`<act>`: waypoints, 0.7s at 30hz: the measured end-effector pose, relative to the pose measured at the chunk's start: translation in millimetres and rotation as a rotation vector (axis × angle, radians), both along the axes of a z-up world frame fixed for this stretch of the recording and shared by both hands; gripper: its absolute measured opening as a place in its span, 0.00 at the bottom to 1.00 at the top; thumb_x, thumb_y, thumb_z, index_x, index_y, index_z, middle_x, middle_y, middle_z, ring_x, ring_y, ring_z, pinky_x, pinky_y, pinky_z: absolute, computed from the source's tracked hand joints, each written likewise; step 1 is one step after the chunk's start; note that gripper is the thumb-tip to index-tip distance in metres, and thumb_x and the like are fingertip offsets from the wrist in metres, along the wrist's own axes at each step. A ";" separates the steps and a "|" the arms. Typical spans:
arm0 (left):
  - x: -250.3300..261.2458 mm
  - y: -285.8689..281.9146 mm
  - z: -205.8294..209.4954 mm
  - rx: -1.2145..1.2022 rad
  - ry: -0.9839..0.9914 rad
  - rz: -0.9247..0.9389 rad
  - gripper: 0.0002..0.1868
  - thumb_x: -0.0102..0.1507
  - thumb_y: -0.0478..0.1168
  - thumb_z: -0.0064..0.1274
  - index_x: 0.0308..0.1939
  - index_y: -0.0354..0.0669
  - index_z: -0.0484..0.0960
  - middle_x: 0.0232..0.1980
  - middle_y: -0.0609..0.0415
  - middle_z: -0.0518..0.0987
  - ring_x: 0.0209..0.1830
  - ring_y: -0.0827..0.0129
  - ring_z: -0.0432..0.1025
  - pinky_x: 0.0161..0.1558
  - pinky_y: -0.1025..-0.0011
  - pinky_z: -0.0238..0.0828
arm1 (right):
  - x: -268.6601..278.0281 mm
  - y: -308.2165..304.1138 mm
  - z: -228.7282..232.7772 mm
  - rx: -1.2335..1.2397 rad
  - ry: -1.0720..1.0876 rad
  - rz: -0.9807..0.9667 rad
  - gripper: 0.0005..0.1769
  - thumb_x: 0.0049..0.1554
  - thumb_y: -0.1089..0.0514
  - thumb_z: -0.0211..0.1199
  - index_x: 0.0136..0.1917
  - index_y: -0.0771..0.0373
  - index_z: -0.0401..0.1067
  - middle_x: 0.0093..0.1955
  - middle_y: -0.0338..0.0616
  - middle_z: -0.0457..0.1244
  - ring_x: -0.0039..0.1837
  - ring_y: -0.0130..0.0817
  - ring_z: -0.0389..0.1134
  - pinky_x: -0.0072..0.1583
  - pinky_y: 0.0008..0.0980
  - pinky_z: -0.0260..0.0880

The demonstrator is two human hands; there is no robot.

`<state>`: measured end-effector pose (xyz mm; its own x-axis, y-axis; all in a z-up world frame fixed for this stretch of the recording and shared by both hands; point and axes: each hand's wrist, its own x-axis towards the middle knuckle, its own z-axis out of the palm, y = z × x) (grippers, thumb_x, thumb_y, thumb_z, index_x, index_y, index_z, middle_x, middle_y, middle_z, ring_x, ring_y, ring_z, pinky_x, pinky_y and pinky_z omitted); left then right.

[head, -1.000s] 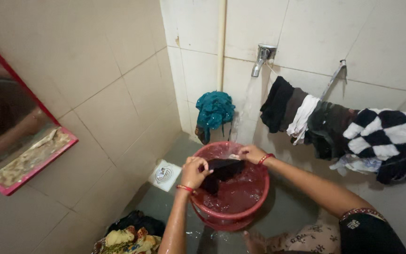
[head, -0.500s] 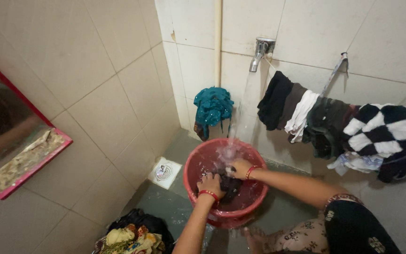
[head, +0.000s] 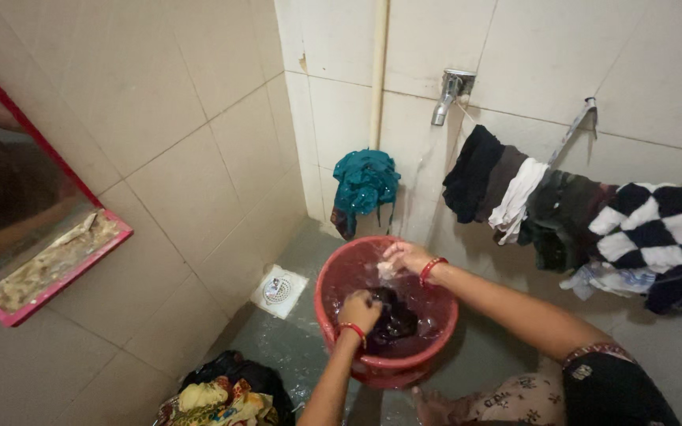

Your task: The person washes clothes by hand in a bucket filled with running water, scrubbing and wringing out different garments before hanging them up.

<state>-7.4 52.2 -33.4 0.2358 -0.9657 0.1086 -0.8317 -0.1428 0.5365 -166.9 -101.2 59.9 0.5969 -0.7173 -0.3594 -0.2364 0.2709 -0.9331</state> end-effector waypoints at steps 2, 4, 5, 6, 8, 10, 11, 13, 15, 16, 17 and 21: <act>-1.5 -5.5 -4.0 -0.124 0.387 0.095 0.20 0.66 0.55 0.57 0.50 0.45 0.86 0.54 0.47 0.83 0.55 0.55 0.77 0.59 0.60 0.74 | -3.2 3.2 9.3 -0.023 -0.013 0.067 0.13 0.54 0.69 0.61 0.52 0.59 0.71 0.47 0.39 0.70 0.48 0.30 0.72 0.48 0.30 0.74; -7.1 -4.1 9.7 -0.183 0.480 0.191 0.20 0.63 0.52 0.60 0.48 0.41 0.82 0.50 0.46 0.81 0.48 0.56 0.77 0.54 0.62 0.75 | -1.4 3.1 9.3 -0.045 -0.028 0.131 0.11 0.56 0.66 0.63 0.53 0.60 0.71 0.47 0.40 0.70 0.46 0.30 0.70 0.46 0.30 0.70; -9.6 -3.5 19.7 -0.245 0.571 0.283 0.21 0.59 0.48 0.63 0.47 0.36 0.78 0.46 0.44 0.79 0.42 0.57 0.77 0.49 0.64 0.76 | 3.7 0.9 8.0 -0.090 -0.073 0.181 0.09 0.58 0.64 0.63 0.53 0.62 0.72 0.46 0.41 0.69 0.47 0.30 0.71 0.48 0.29 0.72; -10.7 -4.1 29.3 -0.247 0.572 0.279 0.21 0.59 0.48 0.63 0.47 0.36 0.78 0.46 0.44 0.79 0.42 0.57 0.77 0.49 0.64 0.76 | 5.2 -2.6 8.1 -0.140 -0.118 0.226 0.07 0.60 0.61 0.64 0.52 0.64 0.72 0.46 0.43 0.69 0.47 0.31 0.71 0.50 0.29 0.74; -10.2 -6.6 40.0 -0.790 0.615 0.058 0.24 0.56 0.40 0.64 0.52 0.32 0.75 0.49 0.44 0.77 0.45 0.62 0.74 0.48 0.65 0.72 | 4.3 -5.6 6.7 -0.217 -0.079 0.257 0.07 0.61 0.60 0.63 0.53 0.63 0.73 0.47 0.39 0.69 0.48 0.26 0.70 0.51 0.27 0.72; -3.9 -14.4 40.7 -0.635 0.825 -0.060 0.19 0.60 0.40 0.60 0.52 0.36 0.78 0.47 0.49 0.80 0.46 0.68 0.75 0.49 0.69 0.72 | 3.0 -8.6 7.1 -0.292 -0.044 0.287 0.07 0.61 0.59 0.62 0.53 0.62 0.74 0.47 0.36 0.69 0.49 0.22 0.69 0.52 0.24 0.71; -0.4 -19.5 39.0 -0.465 1.026 -0.175 0.14 0.63 0.39 0.55 0.51 0.39 0.81 0.46 0.54 0.83 0.46 0.73 0.76 0.50 0.73 0.73 | 3.2 -10.1 8.4 -0.320 -0.082 0.341 0.07 0.61 0.59 0.63 0.53 0.62 0.73 0.47 0.35 0.69 0.49 0.21 0.69 0.53 0.25 0.71; 1.5 -29.0 35.4 -0.376 1.016 -0.122 0.11 0.64 0.39 0.56 0.48 0.38 0.83 0.43 0.53 0.82 0.43 0.73 0.74 0.47 0.73 0.72 | 2.3 -8.8 10.7 -0.345 -0.122 0.392 0.07 0.61 0.59 0.63 0.52 0.62 0.72 0.47 0.34 0.69 0.49 0.21 0.69 0.53 0.25 0.71; 2.6 -33.7 35.7 -0.285 1.009 -0.070 0.09 0.65 0.39 0.57 0.45 0.37 0.84 0.40 0.52 0.82 0.39 0.72 0.73 0.43 0.74 0.71 | -4.9 -7.5 14.8 -0.182 0.029 0.292 0.08 0.60 0.56 0.62 0.51 0.60 0.70 0.41 0.35 0.69 0.40 0.26 0.68 0.42 0.31 0.66; 6.1 -33.7 37.0 -0.364 0.943 -0.035 0.08 0.65 0.38 0.55 0.44 0.37 0.82 0.39 0.55 0.81 0.39 0.75 0.73 0.43 0.76 0.71 | -5.9 -7.7 15.7 -0.181 0.031 0.288 0.08 0.60 0.56 0.62 0.51 0.60 0.70 0.41 0.35 0.69 0.40 0.26 0.68 0.42 0.31 0.66; 8.8 -34.7 39.1 -0.443 0.875 -0.001 0.06 0.65 0.38 0.53 0.43 0.38 0.81 0.38 0.58 0.81 0.39 0.77 0.73 0.44 0.78 0.70 | -6.5 -9.0 16.5 -0.210 0.051 0.324 0.08 0.60 0.56 0.64 0.51 0.60 0.71 0.39 0.34 0.66 0.39 0.26 0.64 0.40 0.30 0.62; 8.0 -50.3 49.8 -0.519 1.088 -0.106 0.05 0.67 0.37 0.52 0.42 0.38 0.77 0.37 0.60 0.77 0.39 0.80 0.70 0.42 0.78 0.68 | -10.8 -17.5 29.5 -0.599 0.105 0.507 0.09 0.64 0.53 0.66 0.48 0.60 0.77 0.41 0.31 0.68 0.44 0.20 0.65 0.47 0.25 0.69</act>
